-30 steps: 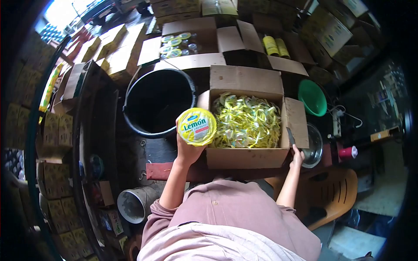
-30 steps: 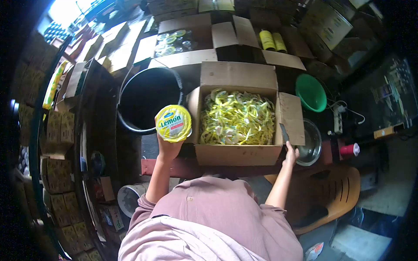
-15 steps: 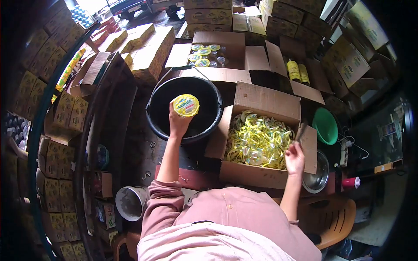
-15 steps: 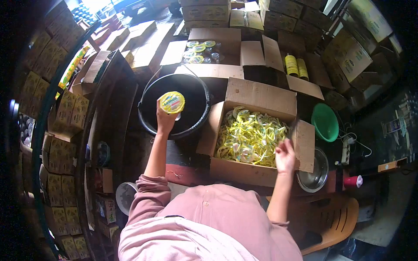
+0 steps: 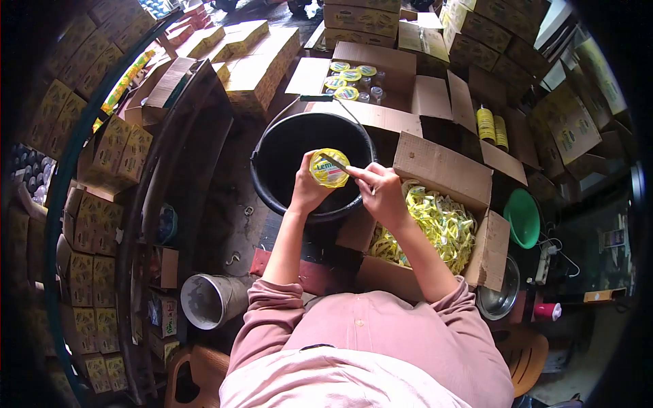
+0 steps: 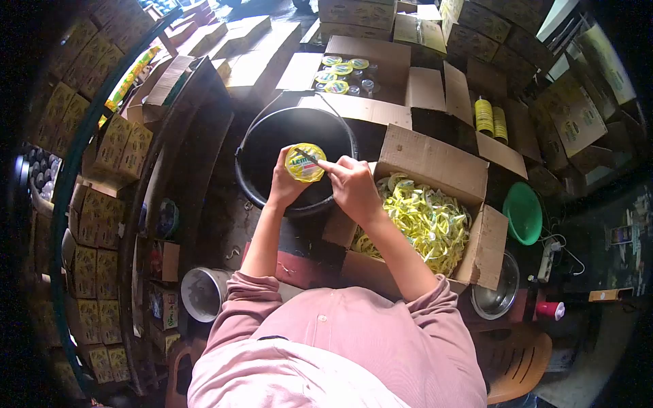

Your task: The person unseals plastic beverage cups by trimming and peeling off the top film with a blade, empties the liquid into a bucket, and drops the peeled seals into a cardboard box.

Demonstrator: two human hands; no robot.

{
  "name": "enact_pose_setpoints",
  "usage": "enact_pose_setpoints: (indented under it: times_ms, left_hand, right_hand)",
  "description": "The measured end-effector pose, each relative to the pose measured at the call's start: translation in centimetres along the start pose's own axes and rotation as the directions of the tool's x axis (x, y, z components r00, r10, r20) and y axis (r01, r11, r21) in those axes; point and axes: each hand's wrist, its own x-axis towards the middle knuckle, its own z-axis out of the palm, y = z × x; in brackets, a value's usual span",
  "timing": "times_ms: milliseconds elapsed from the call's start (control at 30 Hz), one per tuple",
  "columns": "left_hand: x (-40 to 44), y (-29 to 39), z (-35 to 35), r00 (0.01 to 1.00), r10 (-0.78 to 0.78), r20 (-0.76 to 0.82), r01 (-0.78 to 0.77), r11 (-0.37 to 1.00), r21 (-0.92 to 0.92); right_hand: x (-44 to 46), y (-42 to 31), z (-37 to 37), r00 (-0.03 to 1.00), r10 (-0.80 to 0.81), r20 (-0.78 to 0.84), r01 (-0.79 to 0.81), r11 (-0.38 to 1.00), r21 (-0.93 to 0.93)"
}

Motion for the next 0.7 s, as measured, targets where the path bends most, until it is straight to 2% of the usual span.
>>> enact_pose_setpoints:
  times_ms: [167,200,300,433,533,700]
  left_hand:
    - [0.1,-0.6,-0.1,0.998,0.032,0.048,-0.022,0.980,-0.197]
    - [0.0,-0.6,-0.2,0.994,0.006,0.107,0.021,0.970,-0.243]
    - [0.0,-0.6,-0.4,0.991,0.011,0.132,0.020,0.973,-0.230]
    - [0.1,-0.6,-0.3,0.993,0.000,0.118,0.030,0.967,-0.253]
    - [0.1,-0.7,-0.1,0.997,-0.004,0.083,0.029,0.952,-0.304]
    - [0.1,-0.5,-0.4,0.996,0.009,0.086,0.013,0.967,-0.253]
  right_hand:
    - [0.8,0.4,-0.1,0.988,-0.145,0.056,0.151,0.980,-0.132]
    - [1.0,0.4,-0.7,0.982,-0.177,0.063,0.185,0.972,-0.148]
    - [1.6,1.2,-1.9,0.978,-0.177,0.107,0.192,0.970,-0.148]
    - [1.7,-0.2,-1.8,0.997,-0.006,0.078,0.016,0.991,-0.132]
    - [1.4,-0.4,-0.8,0.986,-0.117,0.117,0.138,0.972,-0.189]
    - [1.2,-0.6,-0.1,0.984,-0.111,0.137,0.138,0.969,-0.207]
